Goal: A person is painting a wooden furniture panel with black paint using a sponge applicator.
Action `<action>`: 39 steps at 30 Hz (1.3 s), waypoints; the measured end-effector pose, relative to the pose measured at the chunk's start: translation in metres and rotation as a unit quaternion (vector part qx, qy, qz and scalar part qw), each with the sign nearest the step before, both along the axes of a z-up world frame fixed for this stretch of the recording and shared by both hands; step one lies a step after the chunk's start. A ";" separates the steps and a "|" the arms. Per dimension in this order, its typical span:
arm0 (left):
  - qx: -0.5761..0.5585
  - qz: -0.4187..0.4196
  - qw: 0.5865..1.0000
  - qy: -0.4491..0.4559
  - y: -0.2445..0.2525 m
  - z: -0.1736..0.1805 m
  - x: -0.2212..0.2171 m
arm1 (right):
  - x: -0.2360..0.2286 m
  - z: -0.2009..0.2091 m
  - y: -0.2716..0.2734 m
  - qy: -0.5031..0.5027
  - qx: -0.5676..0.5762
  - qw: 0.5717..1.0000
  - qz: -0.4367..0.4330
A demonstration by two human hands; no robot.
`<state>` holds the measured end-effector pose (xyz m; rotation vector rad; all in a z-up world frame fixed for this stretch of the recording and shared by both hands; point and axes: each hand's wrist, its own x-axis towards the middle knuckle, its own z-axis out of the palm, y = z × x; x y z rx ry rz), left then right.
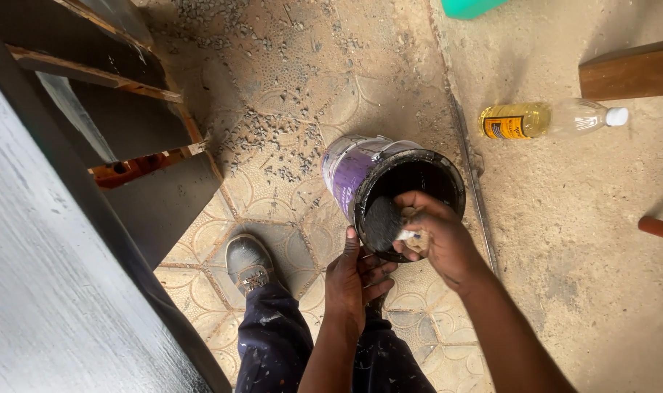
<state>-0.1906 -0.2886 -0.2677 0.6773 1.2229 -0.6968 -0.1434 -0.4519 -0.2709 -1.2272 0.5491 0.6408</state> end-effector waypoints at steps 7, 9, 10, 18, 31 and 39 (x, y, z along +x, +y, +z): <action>-0.010 0.003 1.000 -0.002 0.001 0.003 0.002 | 0.025 0.055 0.014 -0.027 -0.236 0.951 0.199; -0.013 -0.001 1.000 0.002 0.002 0.004 0.002 | 0.036 0.073 0.027 0.011 -0.333 0.911 0.242; -0.016 0.008 1.000 0.001 0.002 0.002 0.001 | 0.041 0.079 0.033 0.052 -0.377 0.888 0.260; -0.016 0.010 1.000 0.002 0.002 0.000 -0.002 | 0.047 0.072 0.049 0.049 -0.409 0.853 0.320; -0.017 0.005 1.000 -0.005 0.001 0.000 -0.001 | -0.003 0.013 -0.006 0.119 0.065 0.988 -0.075; -0.001 0.013 1.000 0.007 0.001 0.001 0.002 | 0.006 0.020 0.020 0.084 -0.231 0.969 -0.038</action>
